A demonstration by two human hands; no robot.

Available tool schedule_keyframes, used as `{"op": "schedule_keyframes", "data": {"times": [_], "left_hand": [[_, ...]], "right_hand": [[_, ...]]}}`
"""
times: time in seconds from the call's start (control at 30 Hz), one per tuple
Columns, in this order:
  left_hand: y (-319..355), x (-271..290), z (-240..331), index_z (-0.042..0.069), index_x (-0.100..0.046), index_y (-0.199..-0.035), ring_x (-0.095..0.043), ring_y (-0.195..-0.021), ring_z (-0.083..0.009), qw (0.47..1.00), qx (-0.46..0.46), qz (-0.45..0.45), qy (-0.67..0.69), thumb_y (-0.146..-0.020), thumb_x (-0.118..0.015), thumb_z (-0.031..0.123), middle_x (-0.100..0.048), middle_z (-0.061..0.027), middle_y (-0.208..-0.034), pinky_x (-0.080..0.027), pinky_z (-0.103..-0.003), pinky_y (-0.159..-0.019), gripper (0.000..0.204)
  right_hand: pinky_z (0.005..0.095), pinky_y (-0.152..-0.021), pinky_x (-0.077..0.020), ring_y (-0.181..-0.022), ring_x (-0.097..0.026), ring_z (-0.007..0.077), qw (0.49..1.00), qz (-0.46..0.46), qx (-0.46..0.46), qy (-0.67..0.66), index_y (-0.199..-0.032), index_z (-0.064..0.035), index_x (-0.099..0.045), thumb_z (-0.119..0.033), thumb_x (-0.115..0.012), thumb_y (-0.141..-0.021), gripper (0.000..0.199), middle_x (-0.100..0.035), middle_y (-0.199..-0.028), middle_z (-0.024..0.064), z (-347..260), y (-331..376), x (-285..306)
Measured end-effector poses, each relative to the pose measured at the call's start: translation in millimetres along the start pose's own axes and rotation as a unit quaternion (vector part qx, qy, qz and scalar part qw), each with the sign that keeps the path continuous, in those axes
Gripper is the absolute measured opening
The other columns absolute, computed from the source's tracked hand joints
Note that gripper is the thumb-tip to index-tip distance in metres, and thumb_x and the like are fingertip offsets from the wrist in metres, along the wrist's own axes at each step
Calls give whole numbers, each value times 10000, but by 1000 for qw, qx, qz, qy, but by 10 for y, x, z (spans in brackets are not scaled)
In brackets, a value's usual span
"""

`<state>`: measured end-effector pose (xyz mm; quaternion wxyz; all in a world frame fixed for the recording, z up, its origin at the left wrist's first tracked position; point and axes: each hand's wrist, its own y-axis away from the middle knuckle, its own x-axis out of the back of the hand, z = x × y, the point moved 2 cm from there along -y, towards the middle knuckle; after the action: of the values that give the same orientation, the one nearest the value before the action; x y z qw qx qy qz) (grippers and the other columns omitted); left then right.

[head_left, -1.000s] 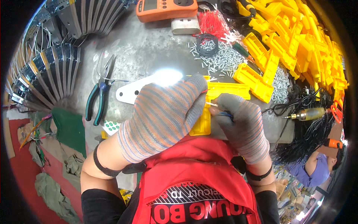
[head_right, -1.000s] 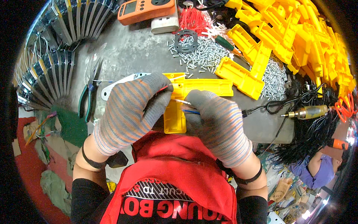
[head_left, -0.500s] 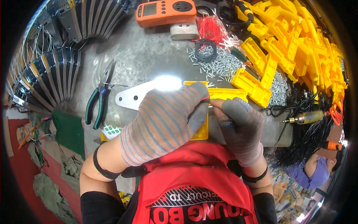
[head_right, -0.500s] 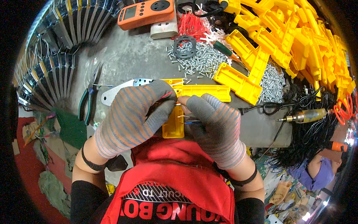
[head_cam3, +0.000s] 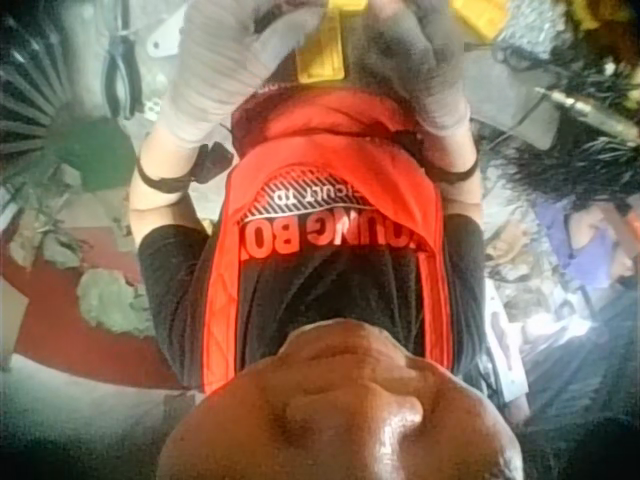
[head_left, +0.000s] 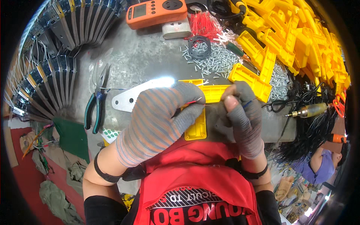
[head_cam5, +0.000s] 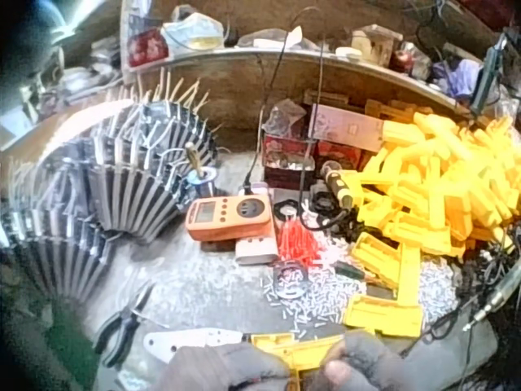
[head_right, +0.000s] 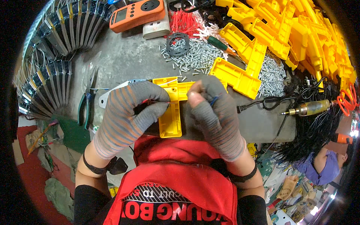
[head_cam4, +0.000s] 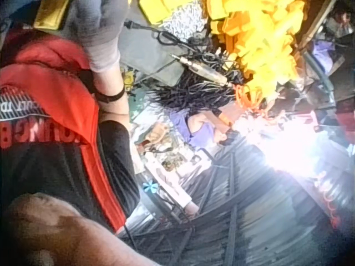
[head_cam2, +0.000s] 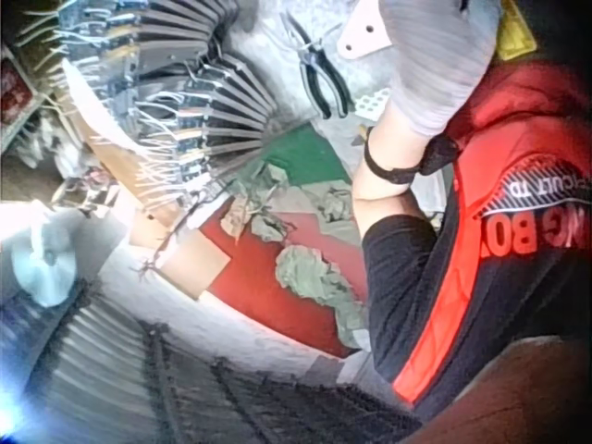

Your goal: Assembling internal wires and components into yellow plastic housings using an electric screwdriver and soldering iron.

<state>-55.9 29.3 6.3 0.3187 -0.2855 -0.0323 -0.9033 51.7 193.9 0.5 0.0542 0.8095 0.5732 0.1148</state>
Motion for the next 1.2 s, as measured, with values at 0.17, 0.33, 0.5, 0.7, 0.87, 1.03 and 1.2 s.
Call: {"op": "schedule_keyframes", "data": {"times": [0.17, 0.33, 0.5, 0.7, 0.87, 1.03, 1.2], "left_hand": [[-33, 40, 18, 19, -663, -890, -635, -745, -194, 998, 28, -13, 47, -803, -693, 100, -647, -92, -791, -486, -293, -698, 123], [-15, 29, 31, 21, -671, -892, -628, -736, -142, 994, 62, -4, 86, -814, -705, 119, -661, -70, -798, -491, -271, -703, 130], [-3, -1, -2, 21, -671, -893, -624, -745, -112, 996, 34, 18, 80, -809, -716, 124, -665, -56, -793, -495, -256, -701, 141], [0, -3, 35, 16, -663, -882, -616, -746, -102, 990, 102, 17, 93, -815, -697, 108, -660, -58, -785, -494, -253, -697, 119], [21, 4, 19, 20, -655, -904, -620, -743, -126, 998, 55, -10, 29, -820, -668, 81, -652, -60, -796, -490, -268, -690, 104], [61, -11, -28, 35, -648, -960, -626, -714, -203, 999, -28, 27, 8, -790, -681, 74, -639, -76, -838, -487, -305, -666, 177], [17, 40, 108, 63, -647, -960, -604, -679, -296, 983, -118, -8, -143, -741, -692, 57, -611, -96, -824, -484, -353, -620, 224]], "right_hand": [[232, -621, -450, -666, -534, 69, 999, 29, 37, -14, -933, -22, -614, -212, -560, -916, 198, -609, -775, 15, 93, -8, -21], [233, -645, -468, -693, -560, 74, 997, 32, -11, -73, -966, 8, -639, -189, -578, -905, 215, -616, -780, 27, 122, -15, -60], [229, -633, -475, -690, -582, 74, 999, -28, 8, -40, -1018, 3, -665, -153, -588, -914, 203, -625, -786, 29, 104, -55, -84], [218, -614, -457, -663, -563, 67, 996, -31, 79, 3, -977, 6, -677, -139, -643, -888, 173, -625, -773, 23, 32, -24, -86], [231, -602, -452, -652, -560, 78, 991, -12, 90, 100, -882, -7, -689, -157, -658, -872, 154, -625, -740, 15, -56, -12, -96], [248, -589, -445, -640, -546, 88, 992, -19, 57, 109, -841, -12, -675, -187, -670, -849, 176, -607, -719, 12, -53, -27, -72], [260, -572, -429, -637, -521, 93, 979, -143, -131, -67, -841, -3, -599, -208, -658, -844, 214, -554, -693, 10, -102, -158, -13]]}}
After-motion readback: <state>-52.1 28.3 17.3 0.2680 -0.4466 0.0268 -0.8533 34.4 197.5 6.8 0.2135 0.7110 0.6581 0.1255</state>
